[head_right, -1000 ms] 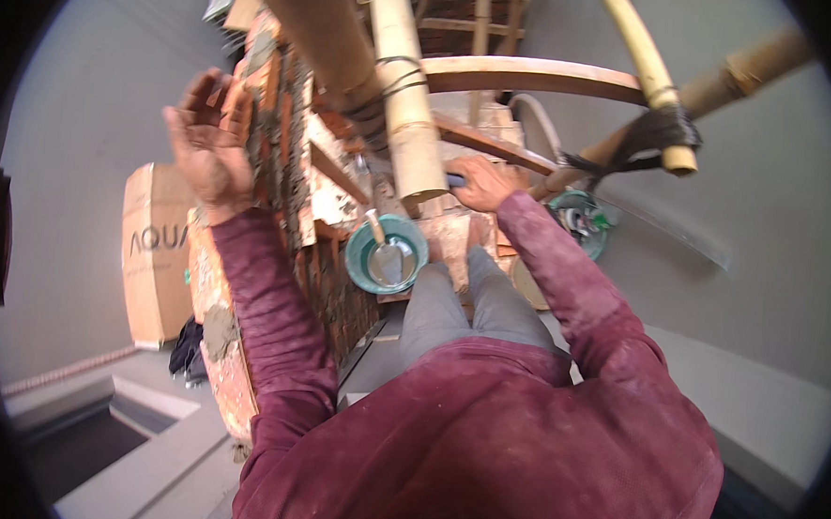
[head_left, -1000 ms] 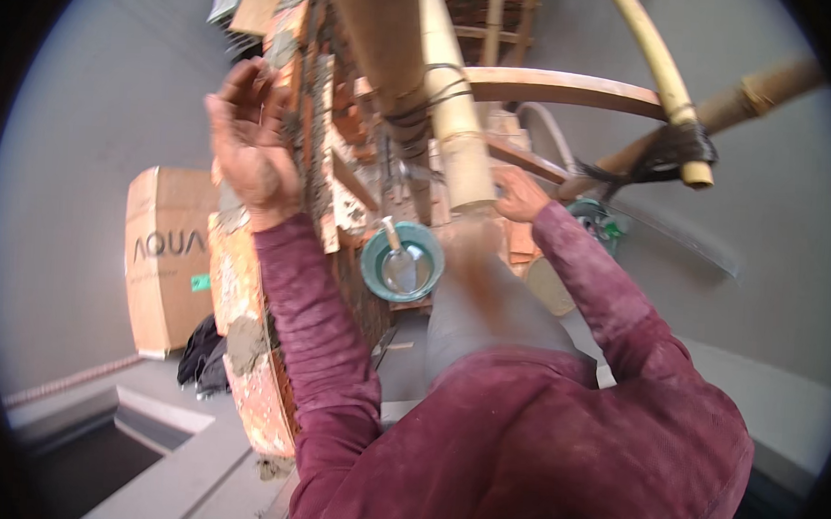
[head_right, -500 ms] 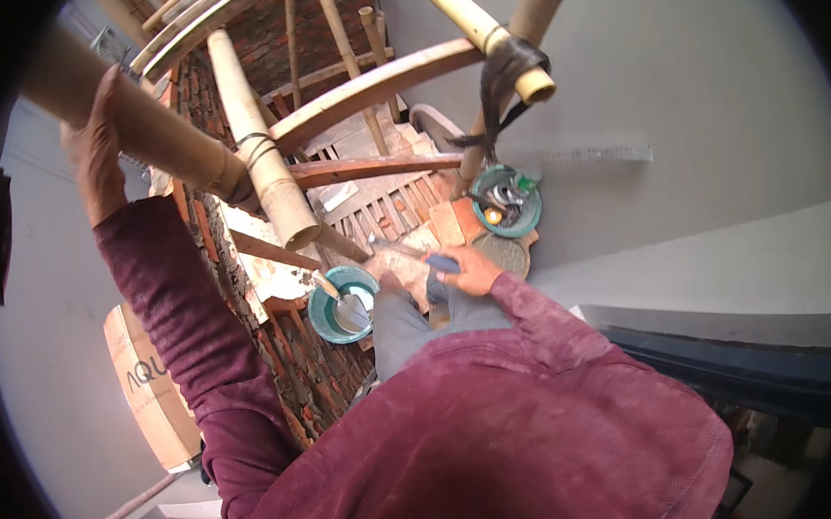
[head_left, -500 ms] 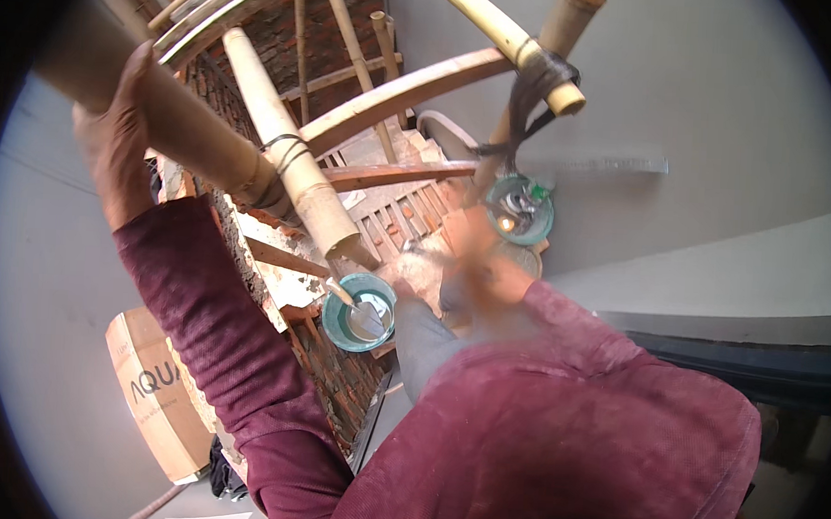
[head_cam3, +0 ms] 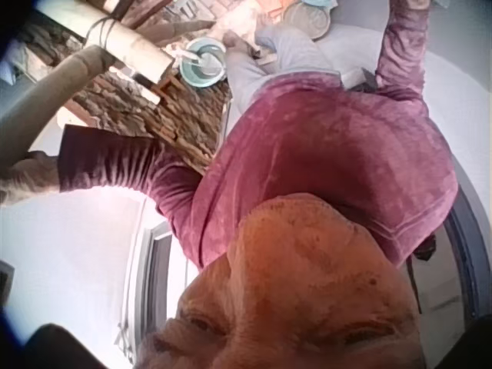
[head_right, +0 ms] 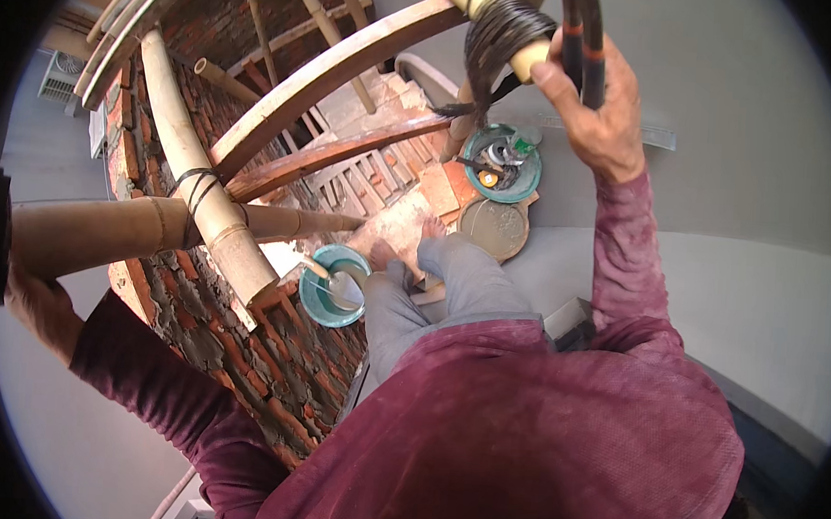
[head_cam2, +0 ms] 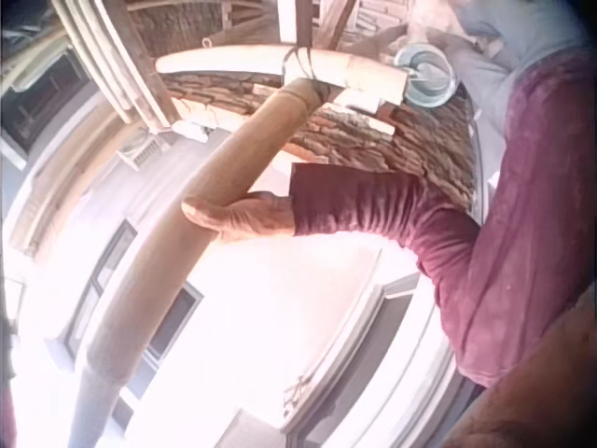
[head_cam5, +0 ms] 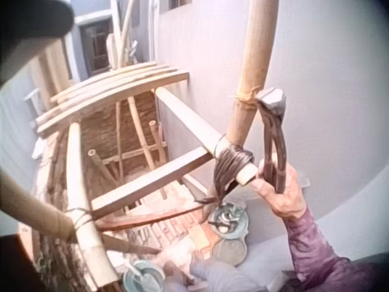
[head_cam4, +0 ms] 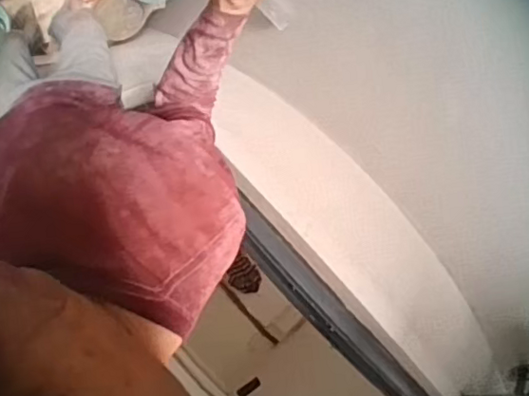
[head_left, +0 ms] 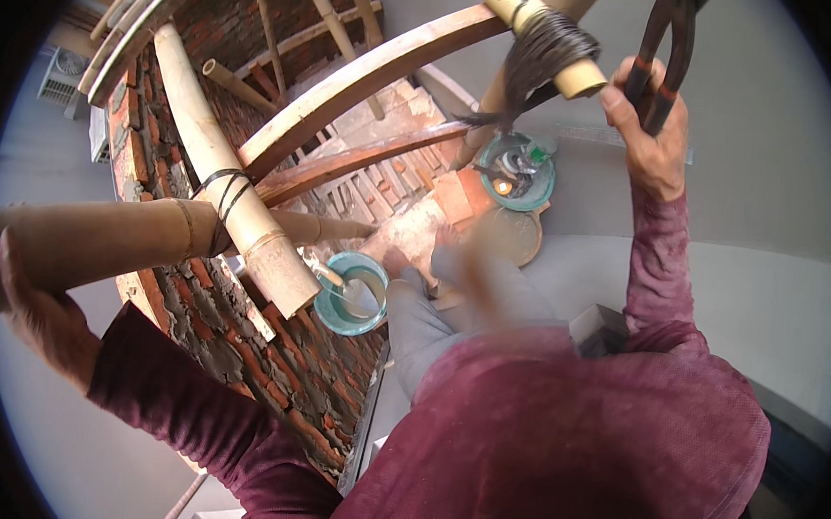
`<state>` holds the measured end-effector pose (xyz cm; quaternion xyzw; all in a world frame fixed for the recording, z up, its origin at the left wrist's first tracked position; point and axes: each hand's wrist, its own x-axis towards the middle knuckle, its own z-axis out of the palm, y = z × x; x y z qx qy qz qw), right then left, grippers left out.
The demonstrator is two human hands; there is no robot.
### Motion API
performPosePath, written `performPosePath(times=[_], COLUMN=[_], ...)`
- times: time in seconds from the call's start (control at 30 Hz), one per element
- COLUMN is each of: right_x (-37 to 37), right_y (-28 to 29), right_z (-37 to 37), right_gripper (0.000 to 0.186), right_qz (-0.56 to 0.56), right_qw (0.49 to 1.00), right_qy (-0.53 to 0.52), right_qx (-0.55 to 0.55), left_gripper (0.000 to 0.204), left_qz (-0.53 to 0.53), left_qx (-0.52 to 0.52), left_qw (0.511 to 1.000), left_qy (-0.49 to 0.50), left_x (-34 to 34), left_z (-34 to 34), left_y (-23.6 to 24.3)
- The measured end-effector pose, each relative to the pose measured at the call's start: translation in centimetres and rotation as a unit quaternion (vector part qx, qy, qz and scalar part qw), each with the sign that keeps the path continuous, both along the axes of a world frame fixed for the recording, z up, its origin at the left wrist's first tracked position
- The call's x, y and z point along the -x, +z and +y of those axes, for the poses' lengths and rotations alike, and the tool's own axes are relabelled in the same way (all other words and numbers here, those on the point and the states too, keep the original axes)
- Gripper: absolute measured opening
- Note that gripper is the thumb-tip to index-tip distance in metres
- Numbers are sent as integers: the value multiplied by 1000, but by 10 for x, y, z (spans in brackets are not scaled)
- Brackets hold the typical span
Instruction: The person secures bamboo poles together by wrapping metal wire around the joints and twisting it with pliers.
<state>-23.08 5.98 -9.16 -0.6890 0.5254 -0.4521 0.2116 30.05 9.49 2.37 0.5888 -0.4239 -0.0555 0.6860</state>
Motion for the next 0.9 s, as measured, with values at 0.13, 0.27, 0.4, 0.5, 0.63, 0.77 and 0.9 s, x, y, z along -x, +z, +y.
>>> performPosePath(times=[0.13, 0.27, 0.4, 0.5, 0.63, 0.77, 0.9], right_x=[-31, -39, -50, -50, -54, -62, -50], right_y=[-54, -177, -184, -191, -230, -172, -214], right_z=[-13, 38, 94, 122, 143, 117, 159], right_gripper=[33, 37, 40, 42, 38, 44, 54], right_qz=[105, 242, 328, 321, 173, 16, -30], right_qw=[975, 895, 750, 717, 806, 764, 731], right_qy=[185, 249, 251, 261, 211, 198, 213], right_qx=[-64, -282, -517, -561, -525, -614, -648], left_gripper=[54, 54, 67, 64, 57, 57, 66], left_qz=[35, -67, -84, -69, -53, -57, -15], left_qx=[37, 25, -31, -37, -50, -48, 2], left_qw=[998, 997, 993, 994, 994, 996, 1000], left_qy=[39, 5, 77, 71, 80, 55, 11], left_x=[-10, 27, 45, 47, 64, 57, 53], left_z=[20, 5, 1, 5, -5, 2, 4], left_y=[5, -3, -4, -5, 1, -1, 0])
